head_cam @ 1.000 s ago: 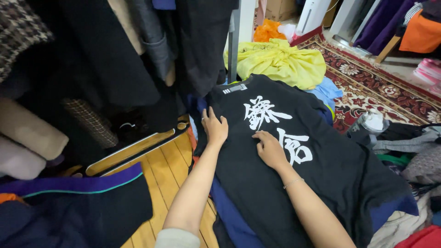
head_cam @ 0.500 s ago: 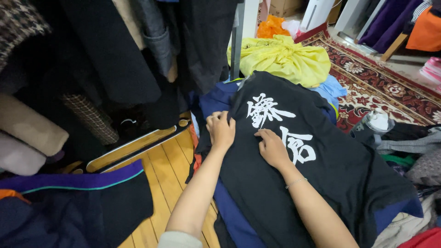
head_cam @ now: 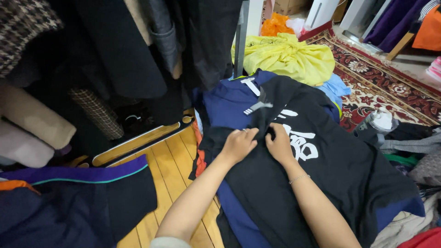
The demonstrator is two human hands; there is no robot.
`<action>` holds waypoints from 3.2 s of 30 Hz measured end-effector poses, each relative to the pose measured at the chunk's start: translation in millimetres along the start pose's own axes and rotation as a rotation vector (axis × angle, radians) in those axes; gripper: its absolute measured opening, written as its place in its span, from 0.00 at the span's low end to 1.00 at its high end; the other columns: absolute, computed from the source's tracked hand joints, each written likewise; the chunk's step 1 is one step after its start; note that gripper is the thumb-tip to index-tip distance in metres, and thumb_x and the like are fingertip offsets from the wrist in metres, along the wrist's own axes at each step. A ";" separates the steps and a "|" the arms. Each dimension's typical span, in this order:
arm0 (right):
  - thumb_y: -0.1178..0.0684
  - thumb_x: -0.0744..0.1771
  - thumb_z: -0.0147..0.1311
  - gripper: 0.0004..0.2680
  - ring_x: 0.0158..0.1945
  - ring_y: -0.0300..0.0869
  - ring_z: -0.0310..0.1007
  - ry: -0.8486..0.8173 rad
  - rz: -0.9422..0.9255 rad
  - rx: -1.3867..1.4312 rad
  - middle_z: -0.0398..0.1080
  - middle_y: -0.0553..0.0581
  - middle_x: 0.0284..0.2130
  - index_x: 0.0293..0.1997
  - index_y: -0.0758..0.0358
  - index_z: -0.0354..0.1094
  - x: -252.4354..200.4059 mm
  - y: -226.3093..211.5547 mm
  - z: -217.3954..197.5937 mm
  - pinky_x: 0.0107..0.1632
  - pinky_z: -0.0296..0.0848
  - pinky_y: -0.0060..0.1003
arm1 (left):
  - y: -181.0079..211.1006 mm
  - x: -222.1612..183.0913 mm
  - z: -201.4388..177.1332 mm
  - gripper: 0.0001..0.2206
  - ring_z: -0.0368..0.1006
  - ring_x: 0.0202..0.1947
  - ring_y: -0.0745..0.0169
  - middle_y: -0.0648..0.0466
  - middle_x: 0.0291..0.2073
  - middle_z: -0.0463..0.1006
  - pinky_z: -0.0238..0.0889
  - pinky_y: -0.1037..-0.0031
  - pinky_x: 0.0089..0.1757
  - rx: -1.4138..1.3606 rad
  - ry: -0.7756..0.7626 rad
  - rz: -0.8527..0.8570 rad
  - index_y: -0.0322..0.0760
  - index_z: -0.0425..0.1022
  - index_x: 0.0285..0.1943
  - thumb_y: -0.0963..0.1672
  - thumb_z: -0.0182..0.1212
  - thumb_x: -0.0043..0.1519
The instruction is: Folding various garments and placing them onto hangers
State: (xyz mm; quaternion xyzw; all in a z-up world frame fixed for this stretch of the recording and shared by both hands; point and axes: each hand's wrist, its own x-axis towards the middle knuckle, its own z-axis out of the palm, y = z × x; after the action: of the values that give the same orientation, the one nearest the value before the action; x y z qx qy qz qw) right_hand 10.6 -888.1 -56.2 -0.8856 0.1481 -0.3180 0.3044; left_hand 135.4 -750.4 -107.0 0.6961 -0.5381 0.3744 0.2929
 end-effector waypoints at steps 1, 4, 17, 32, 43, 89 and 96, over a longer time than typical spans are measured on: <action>0.66 0.65 0.51 0.13 0.56 0.64 0.72 0.000 0.000 0.000 0.70 0.73 0.49 0.55 0.73 0.67 -0.8 -1.7 -1.4 0.56 0.76 0.51 | 8.3 -2.3 -1.8 0.18 0.78 0.29 0.55 0.51 0.27 0.76 0.71 0.65 0.38 0.000 0.000 0.000 0.44 0.74 0.55 0.50 0.61 0.58; 0.69 0.64 0.51 0.13 0.54 0.65 0.72 0.102 0.076 0.149 0.68 0.74 0.48 0.55 0.75 0.66 1.7 5.4 -4.1 0.55 0.78 0.48 | 31.7 3.2 -20.6 0.18 0.81 0.31 0.56 0.53 0.32 0.80 0.73 0.65 0.33 -0.076 -0.168 -0.183 0.48 0.68 0.61 0.52 0.52 0.64; 0.63 0.64 0.50 0.19 0.60 0.44 0.62 0.313 -0.073 -0.482 0.67 0.45 0.54 0.59 0.43 0.72 4.6 47.0 -28.2 0.58 0.55 0.41 | 55.3 3.2 -154.8 0.14 0.74 0.51 0.29 0.30 0.44 0.78 0.68 0.47 0.49 -0.698 -0.557 -1.030 0.44 0.63 0.61 0.48 0.47 0.68; 0.66 0.66 0.46 0.29 0.70 0.55 0.58 -0.233 0.049 -0.455 0.54 0.46 0.73 0.75 0.36 0.53 0.4 17.3 -51.3 0.65 0.60 0.61 | 98.7 -19.0 -231.5 0.31 0.68 0.62 0.45 0.35 0.58 0.74 0.66 0.60 0.57 -1.122 -0.715 -1.271 0.28 0.71 0.64 0.47 0.73 0.53; 0.54 0.68 0.54 0.23 0.62 0.63 0.69 -0.182 0.321 -0.485 0.59 0.62 0.65 0.73 0.43 0.60 15.7 27.3 -65.5 0.55 0.76 0.60 | 37.0 -112.6 -194.8 0.13 0.78 0.35 0.64 0.56 0.30 0.81 0.71 0.75 0.36 -0.848 -1.036 -1.151 0.41 0.84 0.38 0.48 0.70 0.48; 0.60 0.68 0.58 0.16 0.50 0.59 0.76 -0.133 0.020 0.183 0.76 0.66 0.46 0.65 0.56 0.68 35.4 -88.8 42.8 0.54 0.74 0.54 | -106.8 -118.2 -447.9 0.33 0.66 0.62 0.26 0.28 0.64 0.65 0.64 0.44 0.58 0.028 -0.247 -1.272 0.46 0.52 0.78 0.46 0.64 0.64; 0.52 0.68 0.62 0.09 0.44 0.48 0.78 0.019 0.100 -0.060 0.78 0.52 0.37 0.53 0.41 0.78 39.3 -8.7 32.8 0.47 0.77 0.45 | -82.4 -152.4 -436.6 0.18 0.76 0.47 0.57 0.59 0.40 0.74 0.73 0.63 0.46 0.537 -0.515 -0.822 0.55 0.75 0.48 0.61 0.59 0.61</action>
State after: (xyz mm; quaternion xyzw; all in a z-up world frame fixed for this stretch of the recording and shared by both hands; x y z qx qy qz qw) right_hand 62.2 -884.8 -52.1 -0.8828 0.2044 -0.3063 0.2916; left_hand 103.8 -295.2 4.4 0.9680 -0.1618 0.1710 0.0863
